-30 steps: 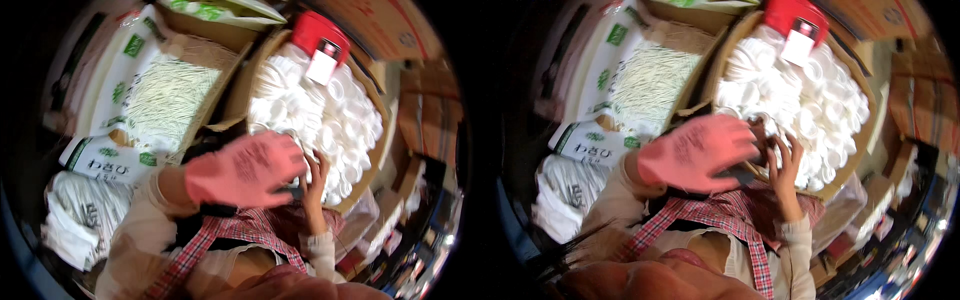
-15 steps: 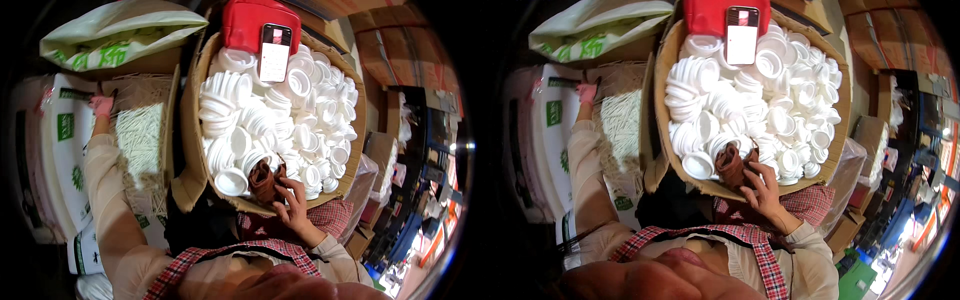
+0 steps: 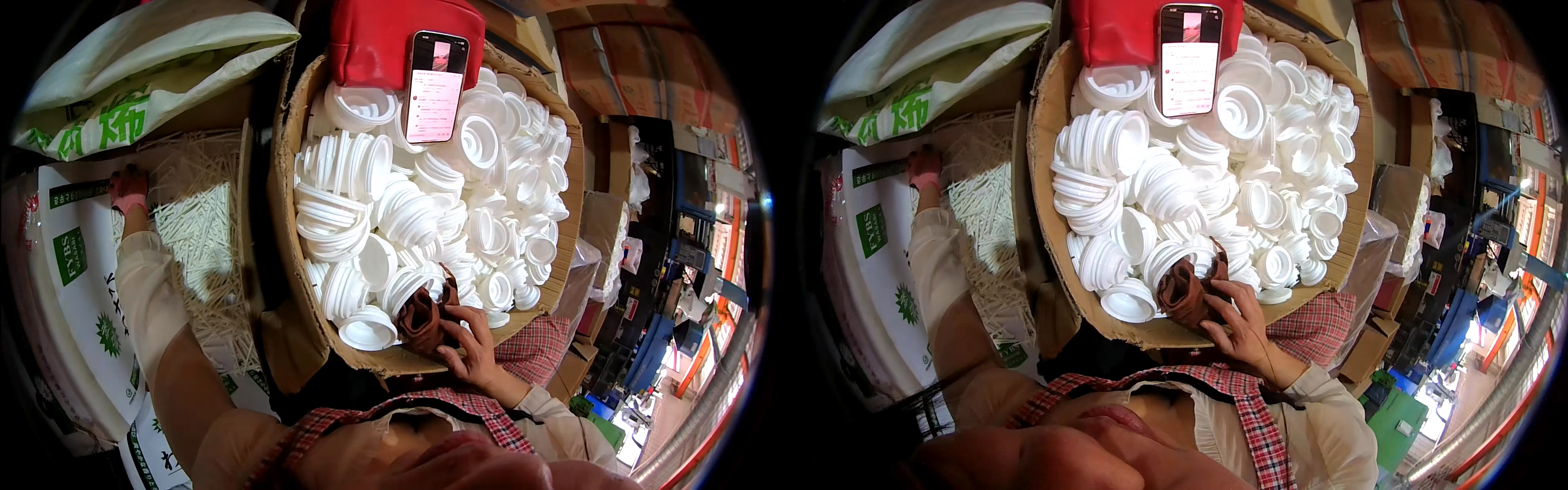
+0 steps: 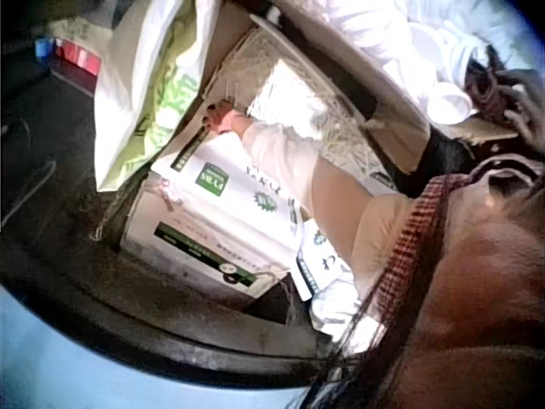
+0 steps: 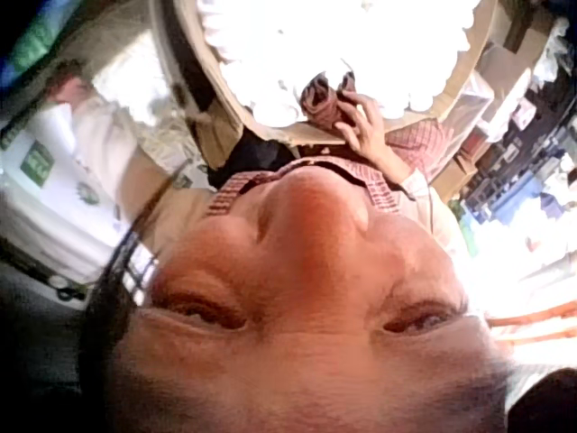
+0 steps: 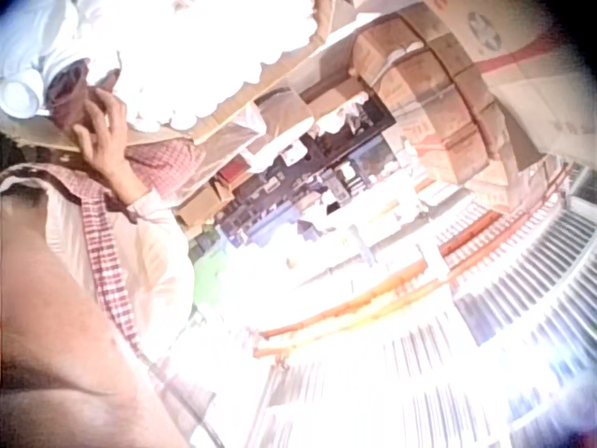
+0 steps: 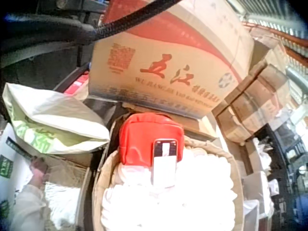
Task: The person sits on the floor and repeatedly picks up white plastic bowls and lids from a large cardboard box. They wipe each bowl with a brown cloth, then fit a lid onto the bowl and place the assembled unit into a clear plastic bag.
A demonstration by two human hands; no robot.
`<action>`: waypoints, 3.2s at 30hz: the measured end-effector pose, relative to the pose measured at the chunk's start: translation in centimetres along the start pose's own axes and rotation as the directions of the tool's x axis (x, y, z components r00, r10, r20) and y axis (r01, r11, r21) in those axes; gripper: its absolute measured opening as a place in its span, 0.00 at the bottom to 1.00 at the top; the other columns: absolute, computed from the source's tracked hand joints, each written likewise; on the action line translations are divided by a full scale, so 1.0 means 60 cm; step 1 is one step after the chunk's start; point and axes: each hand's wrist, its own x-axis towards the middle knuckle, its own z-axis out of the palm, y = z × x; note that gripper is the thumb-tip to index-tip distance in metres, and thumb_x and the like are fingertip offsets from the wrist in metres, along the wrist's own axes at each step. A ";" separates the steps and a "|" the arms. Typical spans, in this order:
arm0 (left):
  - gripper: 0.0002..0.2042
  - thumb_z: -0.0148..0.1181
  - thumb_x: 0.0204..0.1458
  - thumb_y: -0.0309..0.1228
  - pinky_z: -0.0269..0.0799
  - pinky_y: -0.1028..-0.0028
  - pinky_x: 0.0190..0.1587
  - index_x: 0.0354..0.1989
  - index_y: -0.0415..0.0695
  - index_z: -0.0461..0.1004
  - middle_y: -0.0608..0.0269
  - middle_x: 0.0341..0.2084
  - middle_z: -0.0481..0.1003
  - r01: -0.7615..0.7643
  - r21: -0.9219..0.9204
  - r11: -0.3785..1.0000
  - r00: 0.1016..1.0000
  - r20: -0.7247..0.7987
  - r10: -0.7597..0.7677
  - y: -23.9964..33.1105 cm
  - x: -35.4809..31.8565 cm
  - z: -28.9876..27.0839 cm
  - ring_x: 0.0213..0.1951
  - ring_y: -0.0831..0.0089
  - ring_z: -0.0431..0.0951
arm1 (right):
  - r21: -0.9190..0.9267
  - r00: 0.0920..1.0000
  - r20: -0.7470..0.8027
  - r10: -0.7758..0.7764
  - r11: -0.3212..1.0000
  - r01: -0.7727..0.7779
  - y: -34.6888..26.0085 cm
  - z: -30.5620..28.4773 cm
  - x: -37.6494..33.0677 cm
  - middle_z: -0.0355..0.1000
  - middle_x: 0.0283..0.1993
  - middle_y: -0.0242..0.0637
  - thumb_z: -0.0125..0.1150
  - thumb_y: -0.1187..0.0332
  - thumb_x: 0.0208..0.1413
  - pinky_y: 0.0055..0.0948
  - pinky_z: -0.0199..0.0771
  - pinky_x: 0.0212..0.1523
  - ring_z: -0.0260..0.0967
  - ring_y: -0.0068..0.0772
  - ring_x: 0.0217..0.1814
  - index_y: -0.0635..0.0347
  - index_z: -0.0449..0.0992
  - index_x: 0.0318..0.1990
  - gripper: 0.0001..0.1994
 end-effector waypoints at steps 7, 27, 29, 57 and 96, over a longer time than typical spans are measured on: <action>0.22 0.48 0.52 0.48 0.64 0.46 0.53 0.53 0.52 0.70 0.49 0.55 0.66 0.106 -0.146 0.984 0.988 -0.093 -0.120 0.015 -0.008 0.012 0.56 0.44 0.65 | -0.015 1.000 -0.009 0.023 1.000 -0.023 -0.006 -0.005 0.000 0.64 0.55 0.48 0.66 0.67 0.47 0.42 0.64 0.53 0.63 0.53 0.53 0.63 0.73 0.48 0.20; 0.13 0.65 0.37 0.25 0.59 0.71 0.57 0.35 0.39 0.75 0.54 0.52 0.69 -0.018 -0.950 -0.313 0.647 -0.250 0.720 0.104 -0.575 -0.611 0.53 0.66 0.68 | 0.101 0.988 0.015 -0.154 0.983 0.152 0.004 0.003 -0.013 0.67 0.39 0.47 0.67 0.71 0.44 0.39 0.70 0.39 0.66 0.52 0.39 0.64 0.69 0.53 0.25; 0.19 0.61 0.42 0.21 0.57 0.71 0.60 0.46 0.37 0.73 0.54 0.55 0.68 -0.168 -0.974 -0.154 0.607 -0.225 0.762 0.152 -0.596 -0.650 0.57 0.67 0.67 | 0.052 0.968 0.064 -0.241 0.970 0.238 0.029 0.004 -0.001 0.68 0.36 0.44 0.63 0.75 0.46 0.36 0.70 0.36 0.69 0.43 0.37 0.66 0.71 0.45 0.16; 0.12 0.47 0.56 0.29 0.67 0.70 0.50 0.46 0.39 0.67 0.55 0.40 0.71 0.577 -0.756 -0.308 0.298 -0.156 0.942 0.445 -0.834 -0.586 0.44 0.64 0.72 | -0.018 0.721 -0.553 -0.417 0.872 0.490 0.037 -0.126 -0.058 0.66 0.46 0.45 0.64 0.81 0.38 0.35 0.72 0.43 0.67 0.47 0.46 0.56 0.77 0.47 0.23; 0.16 0.58 0.45 0.21 0.68 0.76 0.48 0.46 0.39 0.76 0.61 0.39 0.77 -0.057 -0.976 -0.209 0.399 -0.214 0.892 0.383 -0.784 -0.713 0.41 0.77 0.74 | 0.855 0.948 -0.286 0.142 0.484 0.185 0.085 -0.160 -0.042 0.69 0.51 0.39 0.66 0.73 0.51 0.27 0.66 0.53 0.66 0.29 0.52 0.67 0.65 0.56 0.24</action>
